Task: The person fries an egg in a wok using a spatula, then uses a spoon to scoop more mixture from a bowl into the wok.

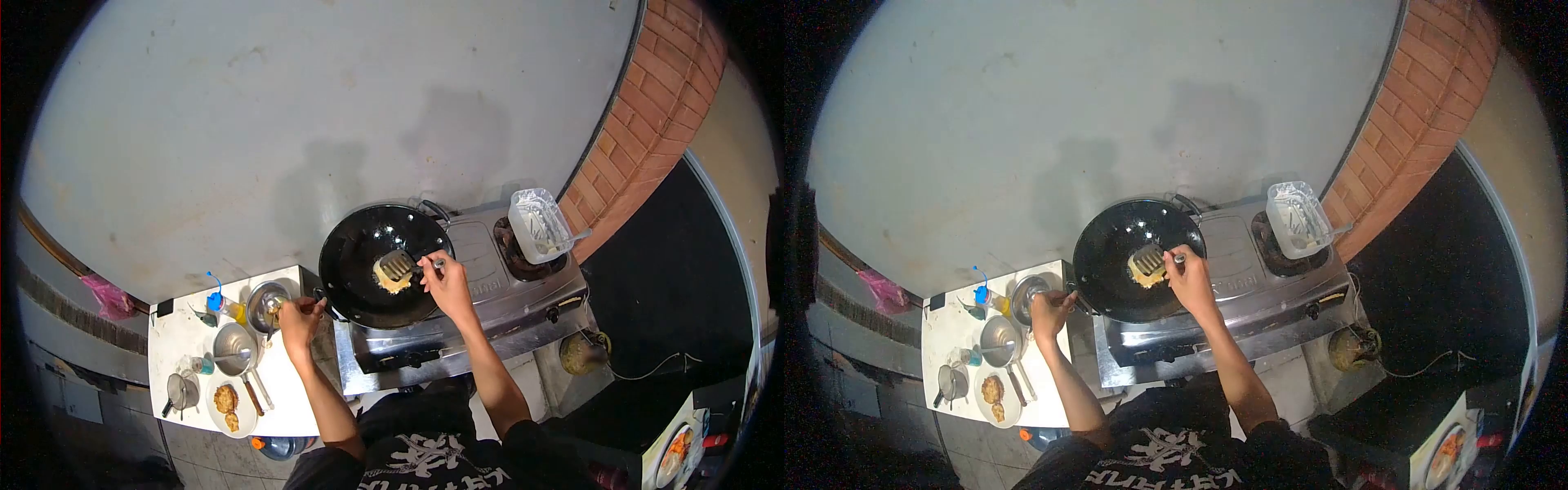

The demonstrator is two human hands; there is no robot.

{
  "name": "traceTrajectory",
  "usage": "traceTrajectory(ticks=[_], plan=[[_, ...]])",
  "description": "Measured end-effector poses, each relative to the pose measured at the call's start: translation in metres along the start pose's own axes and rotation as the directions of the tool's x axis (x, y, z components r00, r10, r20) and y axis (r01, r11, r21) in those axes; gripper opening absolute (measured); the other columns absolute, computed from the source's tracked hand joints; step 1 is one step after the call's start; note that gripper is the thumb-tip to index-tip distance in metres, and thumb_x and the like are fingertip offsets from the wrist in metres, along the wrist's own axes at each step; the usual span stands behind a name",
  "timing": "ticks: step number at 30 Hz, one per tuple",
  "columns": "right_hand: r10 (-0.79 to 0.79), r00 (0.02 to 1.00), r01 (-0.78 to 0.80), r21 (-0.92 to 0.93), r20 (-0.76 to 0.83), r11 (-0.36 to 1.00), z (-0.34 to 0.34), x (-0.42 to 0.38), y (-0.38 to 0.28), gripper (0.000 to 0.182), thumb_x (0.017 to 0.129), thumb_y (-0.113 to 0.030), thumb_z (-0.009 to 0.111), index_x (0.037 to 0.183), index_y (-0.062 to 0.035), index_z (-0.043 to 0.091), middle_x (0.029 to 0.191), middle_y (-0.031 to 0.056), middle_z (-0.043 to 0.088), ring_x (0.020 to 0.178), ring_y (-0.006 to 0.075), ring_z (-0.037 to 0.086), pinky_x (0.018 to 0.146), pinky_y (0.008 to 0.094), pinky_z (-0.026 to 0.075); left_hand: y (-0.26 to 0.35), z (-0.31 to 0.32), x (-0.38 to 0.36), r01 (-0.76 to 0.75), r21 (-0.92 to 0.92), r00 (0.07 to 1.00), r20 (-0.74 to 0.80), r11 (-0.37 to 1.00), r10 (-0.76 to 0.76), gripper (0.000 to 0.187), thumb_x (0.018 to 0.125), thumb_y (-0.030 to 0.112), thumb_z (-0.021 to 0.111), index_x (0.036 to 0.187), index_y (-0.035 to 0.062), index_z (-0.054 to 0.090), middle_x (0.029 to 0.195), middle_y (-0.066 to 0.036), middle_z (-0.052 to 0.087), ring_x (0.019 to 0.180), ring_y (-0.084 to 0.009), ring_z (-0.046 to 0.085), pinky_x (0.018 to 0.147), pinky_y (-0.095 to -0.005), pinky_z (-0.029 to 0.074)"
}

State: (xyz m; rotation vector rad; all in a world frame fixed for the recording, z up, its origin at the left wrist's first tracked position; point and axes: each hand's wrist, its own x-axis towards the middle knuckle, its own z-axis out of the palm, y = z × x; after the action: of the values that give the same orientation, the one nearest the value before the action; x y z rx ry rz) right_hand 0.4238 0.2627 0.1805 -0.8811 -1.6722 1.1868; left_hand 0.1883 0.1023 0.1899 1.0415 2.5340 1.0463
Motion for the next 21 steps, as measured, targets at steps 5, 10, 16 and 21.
traceTrajectory(ticks=[5,10,16,21], plan=[[-0.008,1.000,0.010,-0.069,0.031,0.998,0.002,-0.005,0.013,0.016,0.094,-0.012,0.056,0.089,0.0036,0.057,0.074,0.0058,0.064,0.054,0.0091,0.058,0.046,0.0230,0.046,0.002,0.000,-0.002,-0.017,0.016,0.999,-0.035,1.000,0.017,0.029,0.075,0.020,0.077,0.084,-0.0063,0.070,0.070,-0.015,0.069,0.063,-0.0206,0.068,0.062,-0.0304,0.051],[-0.075,0.997,0.073,-0.134,-0.010,0.988,0.009,-0.008,0.022,0.016,0.093,-0.012,0.057,0.089,0.0038,0.056,0.074,0.0095,0.066,0.055,0.0106,0.059,0.048,0.0255,0.046,0.002,0.000,-0.003,-0.027,-0.006,0.999,-0.048,1.000,0.026,0.029,0.074,0.021,0.078,0.082,-0.0059,0.070,0.068,-0.015,0.068,0.062,-0.0209,0.068,0.061,-0.0314,0.051],[-0.112,0.993,0.108,-0.119,-0.028,0.987,0.011,-0.012,0.010,0.013,0.089,-0.006,0.059,0.086,0.0048,0.054,0.071,0.0194,0.063,0.063,0.0291,0.066,0.052,0.0356,0.045,0.004,0.001,-0.004,-0.023,0.006,0.999,-0.037,1.000,0.023,0.027,0.075,0.019,0.077,0.081,-0.0059,0.070,0.066,-0.014,0.068,0.061,-0.0194,0.067,0.059,-0.0304,0.050],[-0.116,0.993,0.113,-0.126,-0.017,0.986,0.009,-0.011,0.009,0.012,0.089,-0.005,0.059,0.087,0.0051,0.054,0.072,0.0201,0.063,0.065,0.0299,0.066,0.054,0.0355,0.046,0.000,0.003,-0.002,-0.014,-0.012,0.999,-0.037,1.000,0.013,0.029,0.073,0.018,0.079,0.083,-0.0065,0.069,0.069,-0.016,0.067,0.062,-0.0227,0.067,0.062,-0.0314,0.050]])
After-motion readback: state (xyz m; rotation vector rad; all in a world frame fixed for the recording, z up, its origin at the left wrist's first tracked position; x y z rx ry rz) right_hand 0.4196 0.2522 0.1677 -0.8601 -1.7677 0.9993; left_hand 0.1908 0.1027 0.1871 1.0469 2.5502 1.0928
